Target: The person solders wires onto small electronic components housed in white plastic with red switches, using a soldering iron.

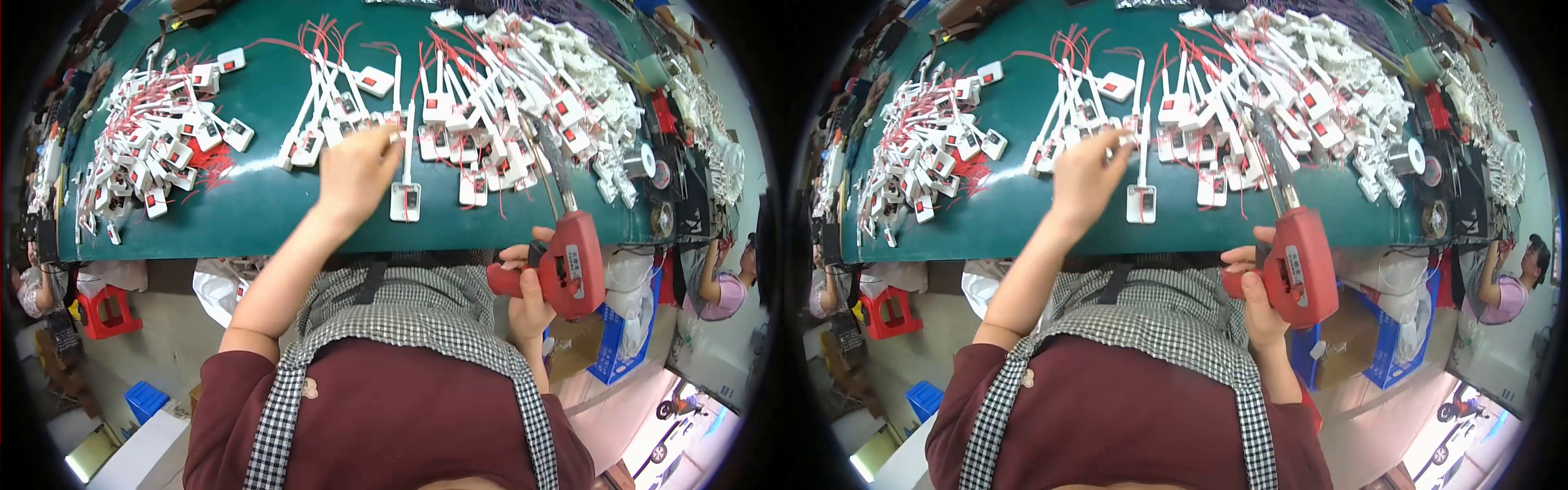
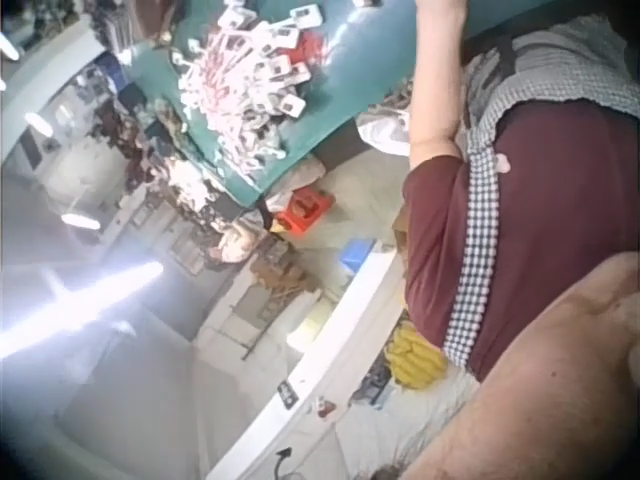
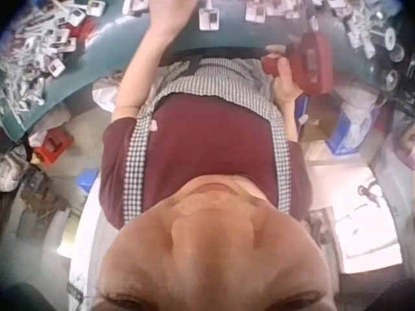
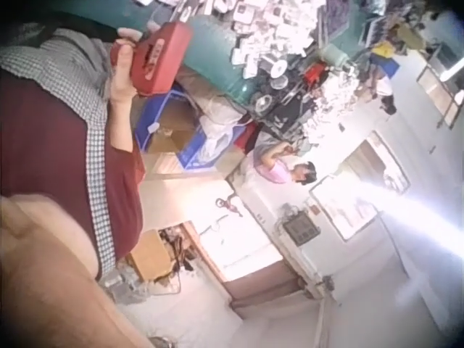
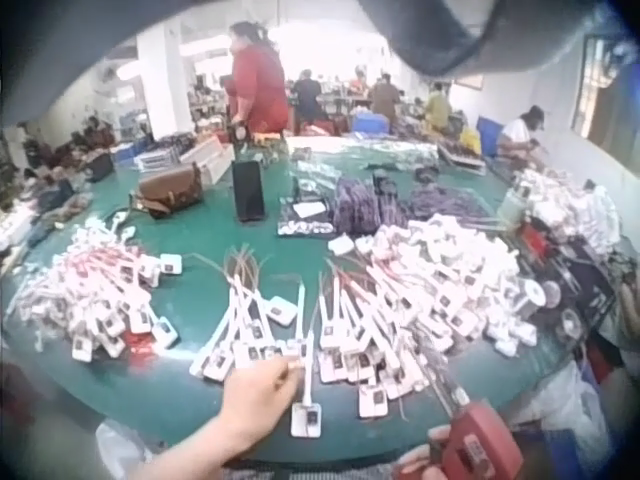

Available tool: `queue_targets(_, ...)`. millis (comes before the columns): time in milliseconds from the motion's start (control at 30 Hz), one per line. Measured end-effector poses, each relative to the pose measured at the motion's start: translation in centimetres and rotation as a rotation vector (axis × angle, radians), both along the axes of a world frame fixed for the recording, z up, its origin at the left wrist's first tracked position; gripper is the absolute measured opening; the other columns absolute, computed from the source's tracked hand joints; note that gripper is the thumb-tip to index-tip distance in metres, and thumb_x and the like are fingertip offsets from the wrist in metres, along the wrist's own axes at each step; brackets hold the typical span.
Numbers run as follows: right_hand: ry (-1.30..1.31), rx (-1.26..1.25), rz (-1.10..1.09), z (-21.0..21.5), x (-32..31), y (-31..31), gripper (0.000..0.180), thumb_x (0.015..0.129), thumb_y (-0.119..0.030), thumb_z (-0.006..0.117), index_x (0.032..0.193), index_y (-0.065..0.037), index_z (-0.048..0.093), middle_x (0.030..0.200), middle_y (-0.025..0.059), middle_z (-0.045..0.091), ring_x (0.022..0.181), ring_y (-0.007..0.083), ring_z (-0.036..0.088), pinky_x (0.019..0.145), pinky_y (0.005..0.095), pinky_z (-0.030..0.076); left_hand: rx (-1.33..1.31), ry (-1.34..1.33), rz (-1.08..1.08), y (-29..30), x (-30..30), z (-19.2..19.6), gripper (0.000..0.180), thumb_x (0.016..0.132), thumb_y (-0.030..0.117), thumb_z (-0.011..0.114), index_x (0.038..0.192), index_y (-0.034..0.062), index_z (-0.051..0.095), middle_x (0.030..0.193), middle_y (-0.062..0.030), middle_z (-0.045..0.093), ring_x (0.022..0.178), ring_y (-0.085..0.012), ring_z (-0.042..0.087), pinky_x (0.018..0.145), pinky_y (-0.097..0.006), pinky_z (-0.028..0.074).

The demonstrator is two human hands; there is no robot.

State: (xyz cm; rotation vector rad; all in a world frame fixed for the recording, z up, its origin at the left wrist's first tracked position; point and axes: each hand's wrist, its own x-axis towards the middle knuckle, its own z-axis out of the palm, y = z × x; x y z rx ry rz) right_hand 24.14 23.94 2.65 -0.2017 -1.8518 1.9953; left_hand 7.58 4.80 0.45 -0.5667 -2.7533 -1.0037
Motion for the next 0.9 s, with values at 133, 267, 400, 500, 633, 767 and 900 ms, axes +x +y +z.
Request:
queue_targets(133, 0.015, -0.151, 0.051, -0.2, 0.7, 0.0, 0.054, 0.083, -0.016, 0.058, 0.126, 0.004, 0.033, 0.12, 0.0169, 0.045, 0.08, 0.0227, 0.059, 0.061, 0.0287, 0.049, -0.194, 0.299, -0.211, -1.3, -2.7, 0.3, 0.036, 0.078, 0.019, 0.062, 0.113, 0.0126, 0.056, 0.106, -0.0026, 0.059, 0.106, -0.0225, 0.05, 0.092, -0.042, 0.037)
queue_targets(267, 0.066, -0.302, 0.142, -1.0, 1.0, 0.5, 0.056, 0.084, -0.018, 0.058, 0.129, 0.001, 0.03, 0.121, 0.0169, 0.045, 0.081, 0.0233, 0.059, 0.063, 0.0302, 0.049, -0.282, 0.408, -0.191, -2.0, -3.0, -0.7, 0.038, 0.075, 0.013, 0.064, 0.113, 0.0141, 0.056, 0.103, -0.0032, 0.059, 0.104, -0.0239, 0.051, 0.095, -0.045, 0.033)
queue_targets(400, 0.025, -0.476, 0.126, -1.4, 1.0, 0.1, 0.056, 0.085, -0.02, 0.057, 0.13, 0.0, 0.029, 0.123, 0.0149, 0.045, 0.089, 0.0252, 0.057, 0.071, 0.0323, 0.05, -0.049, 0.234, -0.599, -3.1, -0.1, 0.4, 0.025, 0.067, 0.005, 0.066, 0.091, 0.0096, 0.063, 0.093, -0.0039, 0.057, 0.09, -0.0246, 0.053, 0.079, -0.038, 0.041)
queue_targets(500, 0.017, -0.562, 0.122, -2.2, 0.7, 0.0, 0.054, 0.085, -0.02, 0.056, 0.127, 0.003, 0.032, 0.122, 0.0157, 0.045, 0.096, 0.0273, 0.056, 0.076, 0.035, 0.051, -0.07, 0.323, -0.611, -3.0, 1.5, 0.0, 0.023, 0.063, 0.004, 0.065, 0.085, 0.0098, 0.063, 0.091, -0.0032, 0.056, 0.085, -0.0227, 0.053, 0.075, -0.036, 0.043)
queue_targets(633, -0.01, -0.51, 0.154, -1.7, 0.8, -0.4, 0.054, 0.085, -0.021, 0.056, 0.128, 0.003, 0.032, 0.122, 0.0136, 0.046, 0.091, 0.0233, 0.054, 0.075, 0.0329, 0.049, -0.158, 0.454, -0.694, -2.6, 1.7, -0.2, 0.023, 0.063, 0.007, 0.062, 0.085, 0.0096, 0.062, 0.091, -0.0031, 0.055, 0.084, -0.0206, 0.054, 0.075, -0.035, 0.044)
queue_targets(767, -0.011, -0.509, 0.141, -2.0, 1.2, -0.1, 0.055, 0.085, -0.021, 0.056, 0.127, 0.003, 0.032, 0.122, 0.0133, 0.046, 0.087, 0.0219, 0.053, 0.074, 0.0328, 0.048, -0.174, 0.446, -0.78, -2.1, 1.3, -0.9, 0.019, 0.065, 0.008, 0.06, 0.084, 0.0078, 0.061, 0.091, -0.0036, 0.055, 0.082, -0.0202, 0.054, 0.072, -0.032, 0.045)
queue_targets(900, 0.013, -0.516, 0.137, -2.2, 1.9, 1.1, 0.053, 0.083, -0.021, 0.059, 0.124, 0.005, 0.037, 0.121, 0.017, 0.046, 0.093, 0.029, 0.057, 0.079, 0.0391, 0.051, -0.056, 0.261, -0.715, -0.9, 1.9, -1.8, 0.019, 0.065, 0.006, 0.062, 0.084, 0.0073, 0.06, 0.091, -0.0045, 0.055, 0.081, -0.0211, 0.055, 0.07, -0.032, 0.046)
